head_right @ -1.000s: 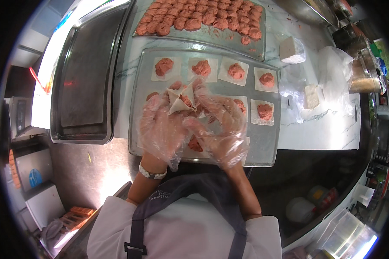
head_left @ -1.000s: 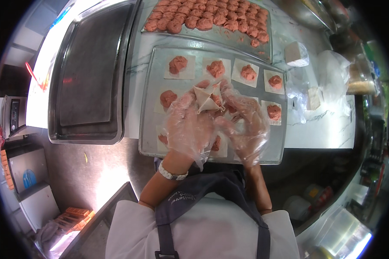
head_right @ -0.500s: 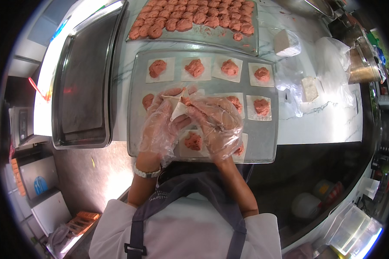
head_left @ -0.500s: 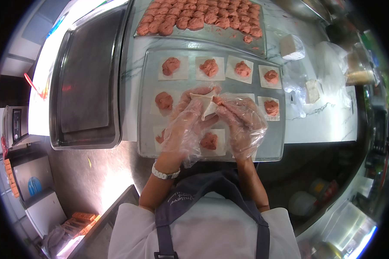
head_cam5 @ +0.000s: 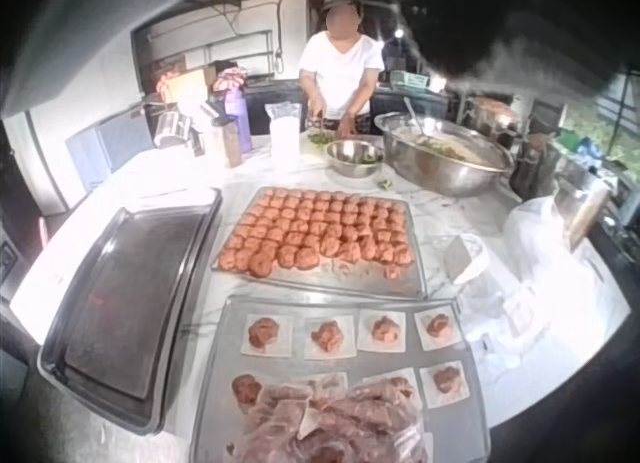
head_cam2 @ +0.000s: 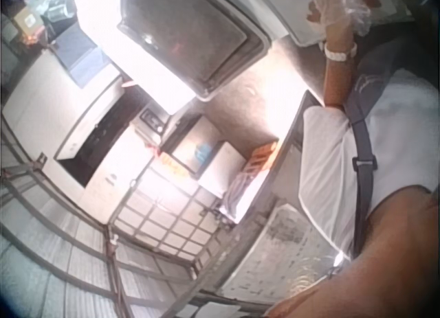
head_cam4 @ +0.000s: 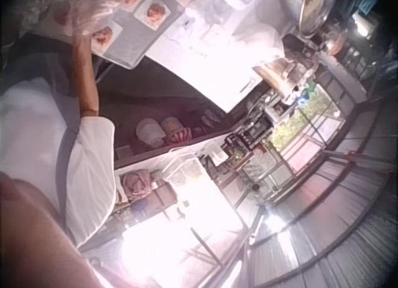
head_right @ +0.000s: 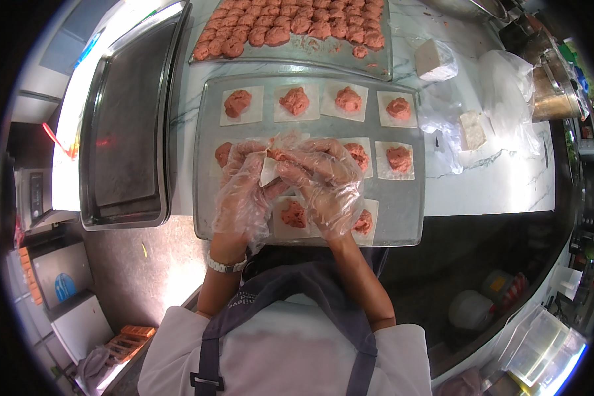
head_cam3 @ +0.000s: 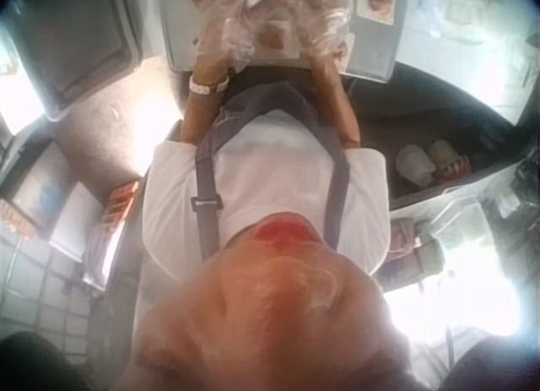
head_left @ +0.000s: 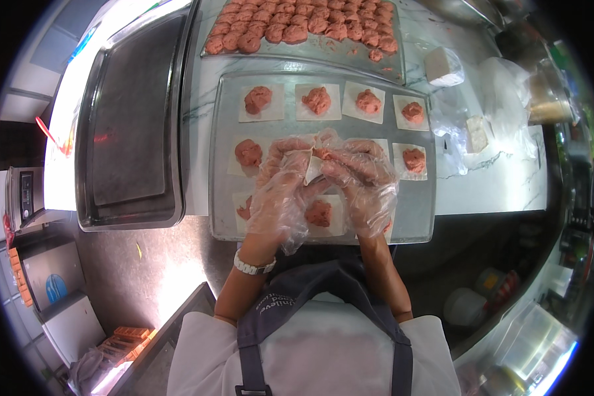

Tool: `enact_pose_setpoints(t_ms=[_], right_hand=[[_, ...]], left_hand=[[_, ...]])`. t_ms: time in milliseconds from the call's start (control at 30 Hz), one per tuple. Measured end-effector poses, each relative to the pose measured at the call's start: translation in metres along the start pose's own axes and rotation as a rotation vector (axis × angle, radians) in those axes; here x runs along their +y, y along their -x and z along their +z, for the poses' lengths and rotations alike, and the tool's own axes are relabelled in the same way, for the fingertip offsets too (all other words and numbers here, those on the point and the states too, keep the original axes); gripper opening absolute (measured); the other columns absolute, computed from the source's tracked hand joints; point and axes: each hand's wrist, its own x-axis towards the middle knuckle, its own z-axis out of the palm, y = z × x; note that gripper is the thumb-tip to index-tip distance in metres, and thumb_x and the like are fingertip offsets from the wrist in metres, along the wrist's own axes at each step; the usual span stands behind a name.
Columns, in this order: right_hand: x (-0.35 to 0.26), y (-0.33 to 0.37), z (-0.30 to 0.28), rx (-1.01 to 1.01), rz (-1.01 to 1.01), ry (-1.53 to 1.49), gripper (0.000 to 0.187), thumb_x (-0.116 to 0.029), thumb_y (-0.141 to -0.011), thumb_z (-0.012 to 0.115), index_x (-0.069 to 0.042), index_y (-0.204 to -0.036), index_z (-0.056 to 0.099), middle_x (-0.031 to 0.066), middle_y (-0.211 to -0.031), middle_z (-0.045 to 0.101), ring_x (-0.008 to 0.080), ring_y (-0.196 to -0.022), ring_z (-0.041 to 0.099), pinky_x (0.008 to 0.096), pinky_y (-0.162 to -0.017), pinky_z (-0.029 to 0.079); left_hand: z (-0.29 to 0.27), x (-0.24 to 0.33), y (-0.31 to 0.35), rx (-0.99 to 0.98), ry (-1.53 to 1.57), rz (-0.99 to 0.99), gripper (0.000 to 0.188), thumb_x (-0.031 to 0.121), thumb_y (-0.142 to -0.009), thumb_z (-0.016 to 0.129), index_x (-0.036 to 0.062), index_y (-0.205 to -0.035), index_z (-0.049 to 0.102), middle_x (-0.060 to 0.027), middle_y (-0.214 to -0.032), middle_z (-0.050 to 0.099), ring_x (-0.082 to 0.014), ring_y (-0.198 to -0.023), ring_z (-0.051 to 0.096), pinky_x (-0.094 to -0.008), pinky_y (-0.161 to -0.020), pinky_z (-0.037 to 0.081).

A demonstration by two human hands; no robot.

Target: The person places small portions of ground meat onto square wrappers laid out on a metal tray. They then fold the wrappers over the meat to form dumplings, sealing the edges with their gloved hands. The finished dumplings are placed back onto the tray in a neat arrangement.

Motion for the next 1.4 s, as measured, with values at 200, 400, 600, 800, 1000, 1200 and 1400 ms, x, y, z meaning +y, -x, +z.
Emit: enact_pose_setpoints(t_ms=[200, 400, 600, 800, 1000, 1200, 1400], right_hand=[[-0.008, -0.002, 0.003, -0.004, -0.114, 0.115, 0.021, -0.009, -0.071, 0.079, -0.005, -0.091, 0.072, 0.0085, -0.088, 0.066, 0.0209, -0.080, 0.064, 0.0315, -0.067, 0.050], [-0.008, -0.002, 0.003, -0.049, -0.119, 0.130, 0.026, -0.007, -0.070, 0.080, -0.002, -0.094, 0.070, 0.0091, -0.090, 0.064, 0.0210, -0.081, 0.058, 0.0301, -0.068, 0.046], [-0.007, -0.003, -0.001, -0.090, -0.095, 0.124, 0.032, -0.012, -0.067, 0.082, -0.003, -0.095, 0.071, 0.0102, -0.093, 0.065, 0.0233, -0.080, 0.064, 0.0324, -0.067, 0.051], [-0.008, -0.003, 0.000, -0.097, -0.040, 0.138, 0.027, -0.011, -0.066, 0.082, -0.005, -0.091, 0.073, 0.0093, -0.090, 0.065, 0.0241, -0.081, 0.064, 0.0331, -0.067, 0.051], [-0.011, -0.005, 0.001, -0.089, -0.133, 0.236, 0.025, -0.010, -0.067, 0.081, -0.006, -0.090, 0.072, 0.0097, -0.088, 0.064, 0.0260, -0.081, 0.064, 0.0341, -0.068, 0.052], [-0.003, 0.000, 0.007, -0.063, -0.138, 0.161, 0.023, -0.007, -0.068, 0.079, -0.005, -0.088, 0.069, 0.0094, -0.088, 0.063, 0.0272, -0.080, 0.064, 0.0355, -0.068, 0.052], [-0.001, -0.001, 0.005, -0.113, -0.195, 0.192, 0.025, -0.006, -0.070, 0.078, -0.005, -0.092, 0.068, 0.0105, -0.089, 0.062, 0.0287, -0.081, 0.063, 0.0356, -0.068, 0.052]], left_hand=[[0.005, 0.000, 0.003, 0.041, -0.009, 0.031, 0.016, 0.010, -0.096, 0.052, 0.0067, -0.111, 0.048, -0.0079, -0.112, 0.055, -0.0149, -0.101, 0.059, -0.0339, -0.086, 0.058], [0.006, -0.002, 0.004, 0.067, 0.001, 0.034, 0.016, 0.012, -0.097, 0.052, 0.0077, -0.111, 0.048, -0.0066, -0.106, 0.055, -0.0154, -0.096, 0.061, -0.0321, -0.083, 0.058], [0.004, -0.002, 0.004, 0.055, 0.023, 0.032, 0.015, 0.011, -0.098, 0.051, 0.0076, -0.111, 0.048, -0.0079, -0.107, 0.055, -0.0176, -0.092, 0.063, -0.0327, -0.081, 0.058], [0.004, -0.006, 0.007, 0.050, 0.008, 0.043, 0.016, 0.013, -0.098, 0.051, 0.0083, -0.113, 0.048, -0.0069, -0.108, 0.056, -0.0160, -0.094, 0.062, -0.0327, -0.081, 0.057], [0.005, -0.008, 0.009, 0.099, -0.025, 0.036, 0.016, 0.013, -0.096, 0.054, 0.0098, -0.111, 0.049, -0.0038, -0.106, 0.056, -0.0115, -0.092, 0.060, -0.0316, -0.082, 0.056], [0.003, -0.011, 0.011, 0.112, -0.057, 0.020, 0.013, 0.012, -0.097, 0.054, 0.0117, -0.109, 0.051, -0.0011, -0.106, 0.056, -0.0098, -0.095, 0.058, -0.0281, -0.078, 0.056], [0.005, -0.010, 0.014, 0.121, -0.053, 0.016, 0.013, 0.013, -0.097, 0.054, 0.0115, -0.109, 0.051, -0.0006, -0.106, 0.055, -0.0096, -0.094, 0.058, -0.0271, -0.078, 0.056]])
